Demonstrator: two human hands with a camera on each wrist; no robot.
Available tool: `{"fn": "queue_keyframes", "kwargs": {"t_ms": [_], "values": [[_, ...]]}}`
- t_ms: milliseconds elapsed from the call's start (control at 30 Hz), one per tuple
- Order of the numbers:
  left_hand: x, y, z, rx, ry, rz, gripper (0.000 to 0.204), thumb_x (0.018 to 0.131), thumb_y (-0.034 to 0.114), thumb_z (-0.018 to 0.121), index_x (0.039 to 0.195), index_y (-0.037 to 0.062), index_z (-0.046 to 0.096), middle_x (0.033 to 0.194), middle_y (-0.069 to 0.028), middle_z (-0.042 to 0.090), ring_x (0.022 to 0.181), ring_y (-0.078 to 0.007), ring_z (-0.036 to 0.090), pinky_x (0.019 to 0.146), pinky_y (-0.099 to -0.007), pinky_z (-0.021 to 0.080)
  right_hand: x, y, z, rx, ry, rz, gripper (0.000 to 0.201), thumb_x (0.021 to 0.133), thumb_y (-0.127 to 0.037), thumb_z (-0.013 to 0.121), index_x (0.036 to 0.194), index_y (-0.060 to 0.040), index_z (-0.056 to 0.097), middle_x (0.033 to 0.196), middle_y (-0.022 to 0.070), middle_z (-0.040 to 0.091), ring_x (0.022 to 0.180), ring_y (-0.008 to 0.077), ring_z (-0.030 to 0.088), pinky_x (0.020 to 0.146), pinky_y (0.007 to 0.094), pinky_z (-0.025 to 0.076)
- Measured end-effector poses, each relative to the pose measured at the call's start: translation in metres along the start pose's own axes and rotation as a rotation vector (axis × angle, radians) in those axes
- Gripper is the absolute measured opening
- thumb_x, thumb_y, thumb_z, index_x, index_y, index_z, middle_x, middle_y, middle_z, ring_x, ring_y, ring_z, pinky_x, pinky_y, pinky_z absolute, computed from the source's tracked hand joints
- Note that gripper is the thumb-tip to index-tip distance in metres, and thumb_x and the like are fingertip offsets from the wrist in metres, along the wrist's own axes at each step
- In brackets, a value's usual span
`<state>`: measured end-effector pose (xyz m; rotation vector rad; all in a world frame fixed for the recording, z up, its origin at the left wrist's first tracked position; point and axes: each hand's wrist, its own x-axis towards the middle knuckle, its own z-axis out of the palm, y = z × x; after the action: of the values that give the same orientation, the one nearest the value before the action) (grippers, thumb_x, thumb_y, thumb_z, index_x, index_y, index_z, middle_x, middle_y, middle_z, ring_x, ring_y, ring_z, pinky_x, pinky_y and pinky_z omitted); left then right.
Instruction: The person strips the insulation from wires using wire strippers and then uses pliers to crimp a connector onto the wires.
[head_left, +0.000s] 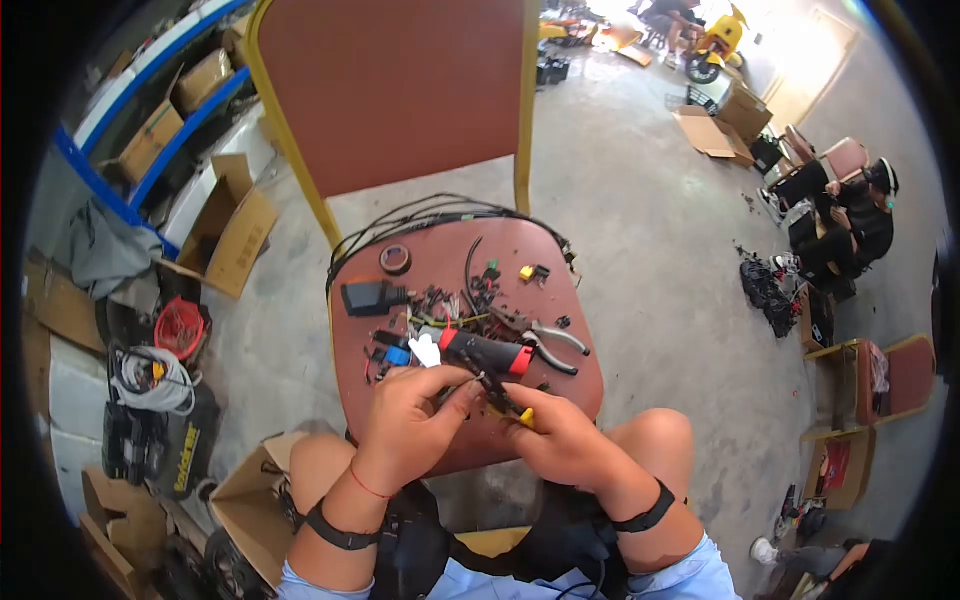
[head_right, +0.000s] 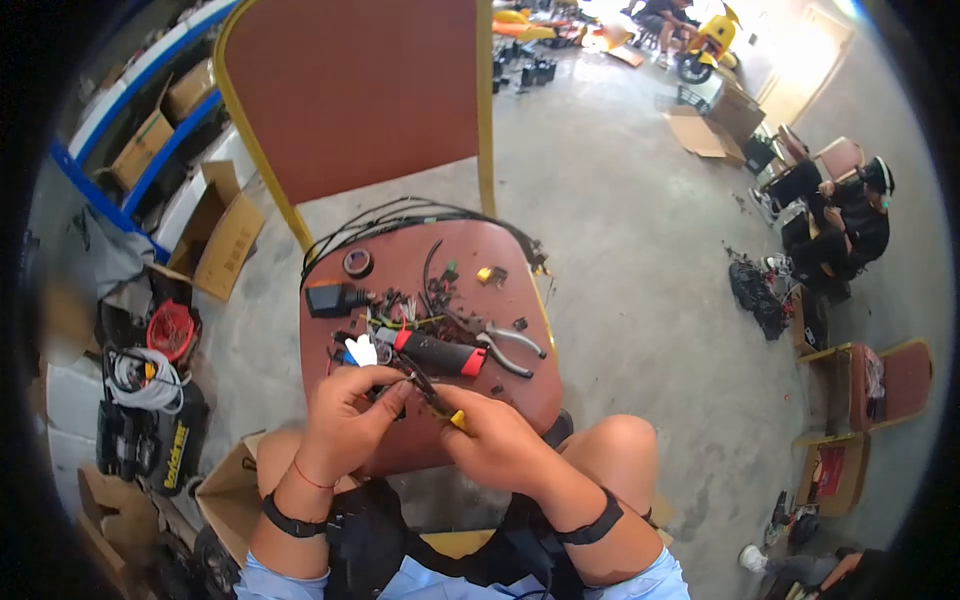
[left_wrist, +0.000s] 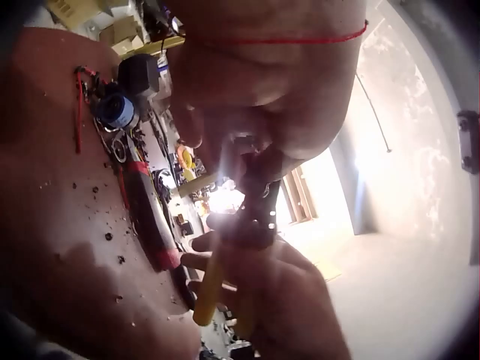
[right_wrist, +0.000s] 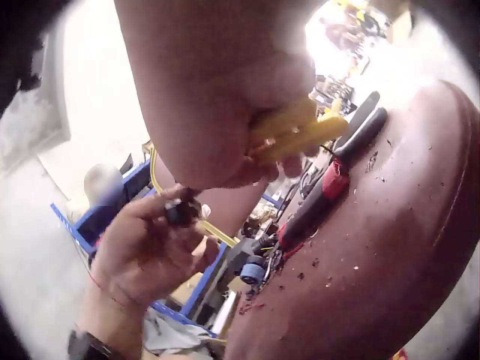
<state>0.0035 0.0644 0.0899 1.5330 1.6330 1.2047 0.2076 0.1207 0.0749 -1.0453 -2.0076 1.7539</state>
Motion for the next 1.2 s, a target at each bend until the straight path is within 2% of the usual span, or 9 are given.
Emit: {"fn": "queue_keyframes", "kwargs": {"t_ms": [100, 200, 400, 700, 800, 1100, 1200], "values": [[0.001, 0.002, 0.002, 0.078, 0.027, 0.099, 0.009, 0.089, 0.013, 0.076, 0.095, 0.0060, 0.078, 0.072, -0.0069, 0.070, 0.063, -0.0219, 0.062, 0.069, -0.0356, 0.043, -0.003, -0.008, 0.001, -0.032, 0.077, -0.055, 0.053, 0.087, -0.007, 0.057, 0.139, -0.0028, 0.057, 0.117, 0.0241, 0.069, 0.107, 0.0381, 0.069, 0.092, 0.0423, 0.054], [0.001, 0.001, 0.001, 0.236, 0.009, 0.062, 0.011, 0.086, 0.012, 0.079, 0.097, 0.0081, 0.079, 0.073, -0.0067, 0.069, 0.069, -0.0232, 0.059, 0.072, -0.0369, 0.044, -0.002, -0.004, 0.002, -0.058, 0.085, 0.005, 0.056, 0.086, -0.006, 0.057, 0.142, -0.0026, 0.055, 0.121, 0.0244, 0.068, 0.111, 0.0394, 0.068, 0.094, 0.0434, 0.053], [0.004, -0.005, 0.001, 0.235, 0.086, 0.082, 0.008, 0.085, 0.015, 0.079, 0.092, 0.0106, 0.078, 0.067, -0.0041, 0.063, 0.065, -0.0230, 0.058, 0.076, -0.0375, 0.039, 0.003, -0.005, 0.002, -0.183, 0.105, -0.054, 0.058, 0.084, -0.004, 0.056, 0.141, -0.0031, 0.054, 0.123, 0.0251, 0.067, 0.115, 0.0438, 0.064, 0.096, 0.0477, 0.052], [0.002, -0.005, 0.003, 0.269, 0.105, 0.087, 0.009, 0.083, 0.018, 0.078, 0.087, 0.0096, 0.077, 0.070, -0.0048, 0.066, 0.069, -0.0242, 0.062, 0.077, -0.0390, 0.040, 0.002, -0.007, 0.009, -0.305, 0.182, -0.124, 0.055, 0.083, -0.002, 0.057, 0.138, -0.0029, 0.055, 0.127, 0.0235, 0.066, 0.118, 0.0433, 0.062, 0.098, 0.0488, 0.052], [0.001, -0.002, 0.001, 0.270, 0.056, 0.051, 0.009, 0.081, 0.015, 0.080, 0.086, 0.0081, 0.077, 0.075, -0.0064, 0.070, 0.073, -0.0256, 0.062, 0.076, -0.0384, 0.044, 0.001, -0.004, 0.012, -0.284, 0.161, -0.106, 0.055, 0.083, -0.002, 0.057, 0.139, -0.0025, 0.055, 0.127, 0.0234, 0.066, 0.117, 0.0431, 0.063, 0.097, 0.0483, 0.052], [0.000, -0.003, 0.001, 0.272, 0.055, 0.053, 0.010, 0.080, 0.016, 0.077, 0.086, 0.0081, 0.078, 0.077, -0.0069, 0.072, 0.076, -0.0254, 0.066, 0.081, -0.0372, 0.046, 0.000, -0.008, 0.015, -0.307, 0.146, -0.059, 0.055, 0.084, -0.003, 0.058, 0.139, -0.0027, 0.055, 0.125, 0.0240, 0.066, 0.117, 0.0435, 0.063, 0.097, 0.0486, 0.052], [-0.001, -0.006, 0.003, 0.246, 0.068, 0.068, 0.009, 0.083, 0.018, 0.076, 0.083, 0.0089, 0.075, 0.072, -0.0075, 0.069, 0.075, -0.0266, 0.066, 0.081, -0.0401, 0.042, 0.000, -0.007, 0.015, -0.322, 0.149, -0.067, 0.054, 0.084, -0.003, 0.058, 0.138, -0.0029, 0.055, 0.125, 0.0241, 0.066, 0.117, 0.0435, 0.062, 0.097, 0.0491, 0.051]]}}
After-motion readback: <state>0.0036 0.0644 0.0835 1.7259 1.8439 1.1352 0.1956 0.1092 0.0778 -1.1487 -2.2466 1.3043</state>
